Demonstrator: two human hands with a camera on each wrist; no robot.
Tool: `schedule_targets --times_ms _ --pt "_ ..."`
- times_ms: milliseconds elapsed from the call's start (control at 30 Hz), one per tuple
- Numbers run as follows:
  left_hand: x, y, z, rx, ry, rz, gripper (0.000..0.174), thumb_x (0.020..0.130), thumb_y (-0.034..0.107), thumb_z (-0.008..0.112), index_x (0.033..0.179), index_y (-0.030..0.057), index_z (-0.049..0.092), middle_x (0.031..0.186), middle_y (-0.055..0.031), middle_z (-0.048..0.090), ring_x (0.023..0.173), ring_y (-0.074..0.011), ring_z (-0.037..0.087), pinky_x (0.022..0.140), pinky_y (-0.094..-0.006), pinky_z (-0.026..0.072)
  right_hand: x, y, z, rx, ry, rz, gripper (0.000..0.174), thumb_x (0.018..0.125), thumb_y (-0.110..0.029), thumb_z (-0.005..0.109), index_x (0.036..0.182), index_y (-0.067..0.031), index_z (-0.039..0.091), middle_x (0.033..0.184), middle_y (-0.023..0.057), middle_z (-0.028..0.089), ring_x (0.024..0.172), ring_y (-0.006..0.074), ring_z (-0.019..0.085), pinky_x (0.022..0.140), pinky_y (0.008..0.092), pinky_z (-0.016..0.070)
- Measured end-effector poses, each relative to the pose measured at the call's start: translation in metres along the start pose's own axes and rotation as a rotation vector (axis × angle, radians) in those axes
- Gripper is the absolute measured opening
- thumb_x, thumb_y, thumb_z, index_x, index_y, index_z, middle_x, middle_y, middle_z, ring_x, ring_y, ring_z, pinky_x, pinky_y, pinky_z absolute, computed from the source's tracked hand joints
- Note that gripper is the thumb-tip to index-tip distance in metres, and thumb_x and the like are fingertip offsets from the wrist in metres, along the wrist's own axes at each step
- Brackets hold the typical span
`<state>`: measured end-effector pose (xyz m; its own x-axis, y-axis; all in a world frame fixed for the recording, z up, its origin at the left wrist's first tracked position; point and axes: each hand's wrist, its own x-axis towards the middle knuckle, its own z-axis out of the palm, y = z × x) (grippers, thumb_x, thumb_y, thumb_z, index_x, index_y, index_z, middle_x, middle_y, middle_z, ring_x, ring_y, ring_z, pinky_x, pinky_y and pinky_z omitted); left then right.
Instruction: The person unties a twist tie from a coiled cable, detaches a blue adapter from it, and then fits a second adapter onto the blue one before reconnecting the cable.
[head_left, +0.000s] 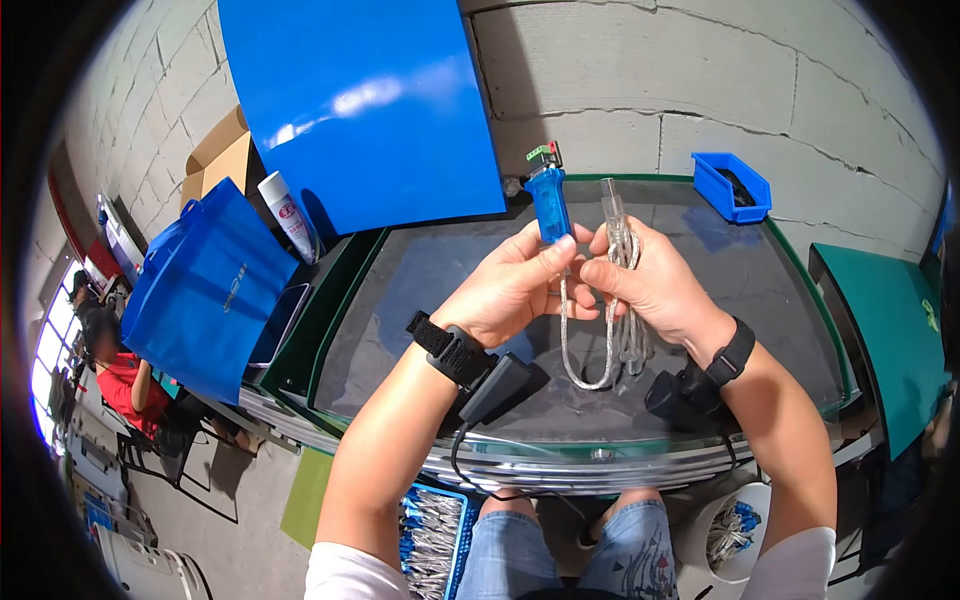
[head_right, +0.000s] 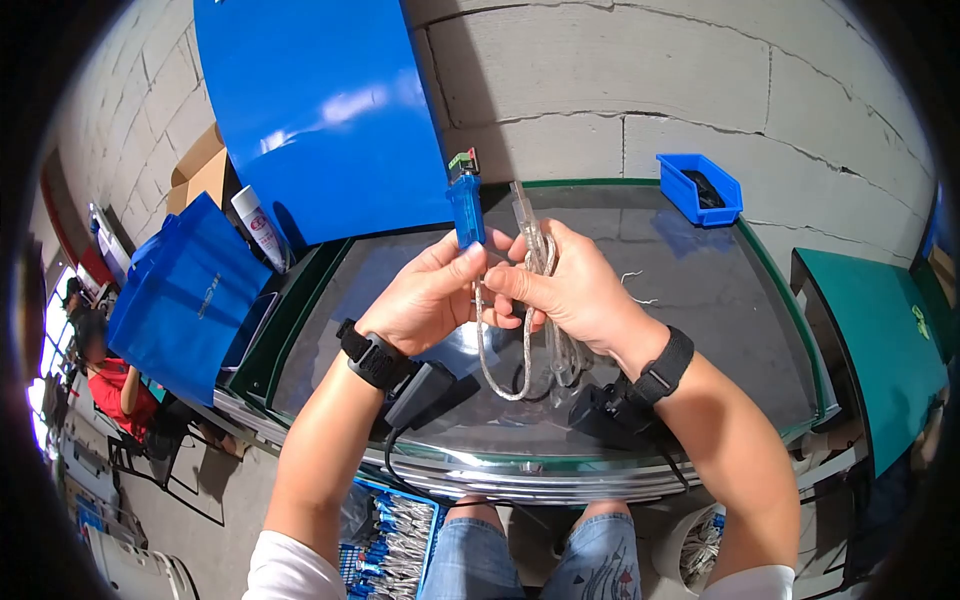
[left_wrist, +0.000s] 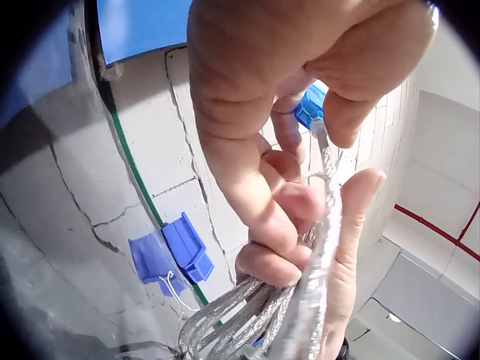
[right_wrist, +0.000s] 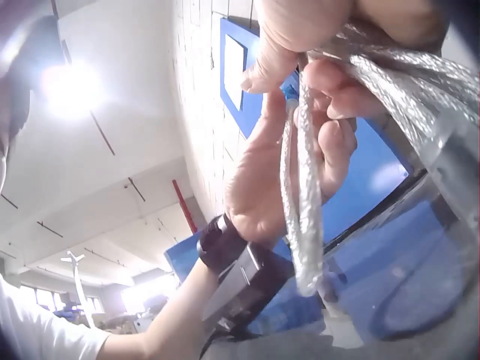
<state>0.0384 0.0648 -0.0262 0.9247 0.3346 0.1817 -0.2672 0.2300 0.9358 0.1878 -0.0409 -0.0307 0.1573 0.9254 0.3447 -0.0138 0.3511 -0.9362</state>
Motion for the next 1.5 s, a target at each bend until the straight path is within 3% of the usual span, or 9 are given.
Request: schedule_targets --times_ms 133,300,433,500,600,733,833,1200,1500 --pt "0.001 -0.003 -0.004 0.111 -0.006 -0.037 0.025 0.089 0.020 0.058 0.107 0.0057 0.049 0.097 -0.0112 0.061 0.084 -0.0221 0.064 0.079 -0.0380 0.0533 -0.001 -0.002 0.002 0.093 -0.039 0.004 0.043 0.076 -0.026 0.075 0.095 -0.0020 0.045 0.069 0.0018 0.054 0.061 0.0052 0.053 0.050 0.0183 0.0433" --pt "-0.001 0.003 0.001 0.117 -0.040 -0.154 0.023 0.088 0.016 0.056 0.107 0.0038 0.048 0.096 -0.0144 0.062 0.090 -0.0268 0.064 0.082 -0.0400 0.0524 0.006 0.009 0.002 -0.501 0.145 -0.282 0.047 0.073 -0.029 0.077 0.094 -0.0039 0.044 0.070 0.0012 0.051 0.064 0.0049 0.049 0.054 0.0228 0.0445" --pt "0.002 -0.002 -0.001 0.080 -0.107 -0.128 0.028 0.088 0.016 0.055 0.111 0.0024 0.047 0.099 -0.0152 0.062 0.094 -0.0290 0.063 0.083 -0.0410 0.0515 0.005 0.009 0.002 -0.564 0.182 -0.254 0.050 0.073 -0.031 0.077 0.096 -0.0036 0.043 0.072 0.0010 0.052 0.066 0.0058 0.050 0.055 0.0239 0.0441" --pt "0.002 -0.002 0.000 0.038 -0.134 -0.133 0.028 0.089 0.017 0.055 0.111 0.0022 0.047 0.099 -0.0140 0.061 0.092 -0.0290 0.064 0.083 -0.0418 0.0512 0.002 0.003 0.004 -0.395 0.105 -0.083 0.049 0.073 -0.030 0.077 0.096 -0.0040 0.042 0.075 0.0021 0.053 0.068 0.0060 0.051 0.058 0.0238 0.0449" --pt "0.001 -0.001 -0.001 0.003 -0.119 -0.138 0.026 0.089 0.016 0.055 0.111 0.0028 0.048 0.091 -0.0094 0.060 0.082 -0.0236 0.063 0.081 -0.0394 0.0522 0.008 0.012 -0.001 -0.452 0.070 -0.225 0.045 0.075 -0.025 0.076 0.097 -0.0032 0.042 0.081 0.0038 0.056 0.072 0.0057 0.053 0.061 0.0226 0.0468" --pt "0.003 -0.005 -0.006 -0.062 -0.088 -0.092 0.019 0.089 0.016 0.056 0.104 0.0049 0.051 0.082 -0.0028 0.056 0.070 -0.0142 0.056 0.072 -0.0317 0.0517 0.003 -0.002 -0.003 -0.139 -0.027 -0.078 0.043 0.078 -0.021 0.074 0.102 -0.0018 0.044 0.088 0.0040 0.057 0.077 0.0059 0.054 0.065 0.0215 0.0479" --pt "0.005 -0.008 -0.012 0.086 0.038 0.004 0.010 0.089 0.018 0.059 0.091 0.0087 0.054 0.078 0.0034 0.052 0.062 -0.0061 0.045 0.058 -0.0223 0.0393 0.004 -0.004 -0.010 0.044 -0.126 0.027 0.043 0.080 -0.017 0.071 0.112 -0.0011 0.048 0.091 0.0013 0.058 0.082 0.0061 0.055 0.072 0.0200 0.0461" --pt "0.001 -0.001 0.001 0.096 0.076 0.120 0.013 0.090 0.019 0.057 0.091 0.0094 0.049 0.074 0.0018 0.048 0.059 -0.0083 0.042 0.057 -0.0239 0.0384 0.003 0.000 -0.016 0.233 -0.245 0.135 0.035 0.086 -0.017 0.062 0.113 -0.0004 0.048 0.099 0.0072 0.059 0.089 0.0146 0.060 0.076 0.0291 0.0519" --pt "0.005 -0.004 -0.009 0.033 0.074 0.245 0.012 0.091 0.022 0.055 0.093 0.0119 0.049 0.087 -0.0033 0.055 0.075 -0.0149 0.055 0.070 -0.0322 0.0474 0.010 0.009 -0.021 0.314 -0.009 0.006 0.023 0.090 -0.018 0.056 0.107 -0.0034 0.049 0.089 0.0034 0.054 0.077 0.0120 0.058 0.073 0.0300 0.0527"
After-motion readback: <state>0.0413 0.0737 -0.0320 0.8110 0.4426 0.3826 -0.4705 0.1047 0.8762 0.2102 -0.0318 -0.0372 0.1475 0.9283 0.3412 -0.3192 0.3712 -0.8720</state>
